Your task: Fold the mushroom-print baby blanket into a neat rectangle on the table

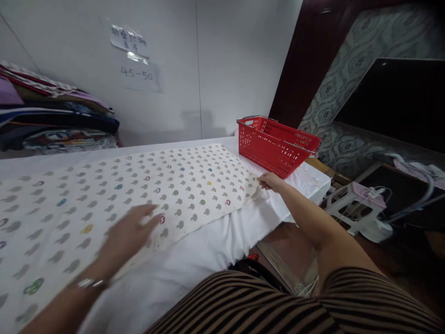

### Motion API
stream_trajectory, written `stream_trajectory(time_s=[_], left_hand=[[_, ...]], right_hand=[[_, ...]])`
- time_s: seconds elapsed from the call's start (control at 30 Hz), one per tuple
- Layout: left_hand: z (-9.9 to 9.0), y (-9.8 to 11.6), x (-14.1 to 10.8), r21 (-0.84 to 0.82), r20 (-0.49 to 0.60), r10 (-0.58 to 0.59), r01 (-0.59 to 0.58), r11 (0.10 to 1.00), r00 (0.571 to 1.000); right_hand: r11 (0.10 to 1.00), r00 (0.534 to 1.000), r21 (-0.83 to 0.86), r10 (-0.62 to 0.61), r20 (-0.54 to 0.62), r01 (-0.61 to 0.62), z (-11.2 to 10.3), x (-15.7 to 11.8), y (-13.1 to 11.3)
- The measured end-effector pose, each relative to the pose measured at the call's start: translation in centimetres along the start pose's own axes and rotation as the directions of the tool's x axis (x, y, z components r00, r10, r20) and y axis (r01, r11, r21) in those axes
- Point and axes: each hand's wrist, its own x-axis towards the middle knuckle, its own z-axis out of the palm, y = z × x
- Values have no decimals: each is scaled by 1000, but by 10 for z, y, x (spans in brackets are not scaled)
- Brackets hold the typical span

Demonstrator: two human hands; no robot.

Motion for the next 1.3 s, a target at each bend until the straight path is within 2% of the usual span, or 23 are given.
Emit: stream_trajectory(time_s=[0.07,0.13,0.17,0.27,0.33,0.4,0.47,0.53,0.63,0.77,0.9,1.03,1.1,1.2,1.3], left_hand=[[26,47,21,-82,70,124,-119,990,990],[56,103,45,-176,136,310,-285,942,941],[71,130,57,-202,159,357,-324,924,920],[105,192,90,-254,173,329,-281,926,928],[115,212,108,-278,126,276,-233,932,953],[118,216,125,-281,80,223,-193,940,972],[114,211,140,-265,53,186,-165,950,981],[109,203,152,-266,29,157,-144,953,987],[105,195,164,-328,9,140,-129,936,990],[107,200,168,-433,9,224,-198,879,975],[107,209,167,-520,28,350,-285,805,936],[103,212,165,-546,37,441,-351,761,897],[100,211,163,-544,35,463,-372,753,886],[99,210,162,-533,48,473,-378,757,880],[99,208,160,-513,62,481,-385,767,875]], right_hand=[[999,999,27,-30,25,30,4,-1,-15],[997,997,52,-62,51,60,10,-2,-28],[995,995,62,-76,63,73,13,-3,-34],[987,984,108,-130,120,118,21,-4,-45],[974,970,156,-186,153,162,22,-2,-44],[978,979,139,-169,115,153,17,1,-34],[998,998,45,-48,33,46,9,4,-17],[995,996,-40,93,-8,-93,3,8,3],[977,977,-67,206,58,-202,2,13,26],[964,955,20,260,143,-266,10,21,37],[942,954,198,237,186,-272,14,22,40],[897,983,411,109,149,-162,21,14,44],[822,986,555,39,162,-124,24,10,46],[651,978,751,-66,197,-107,27,11,48],[507,979,848,-37,199,-153,28,20,51]])
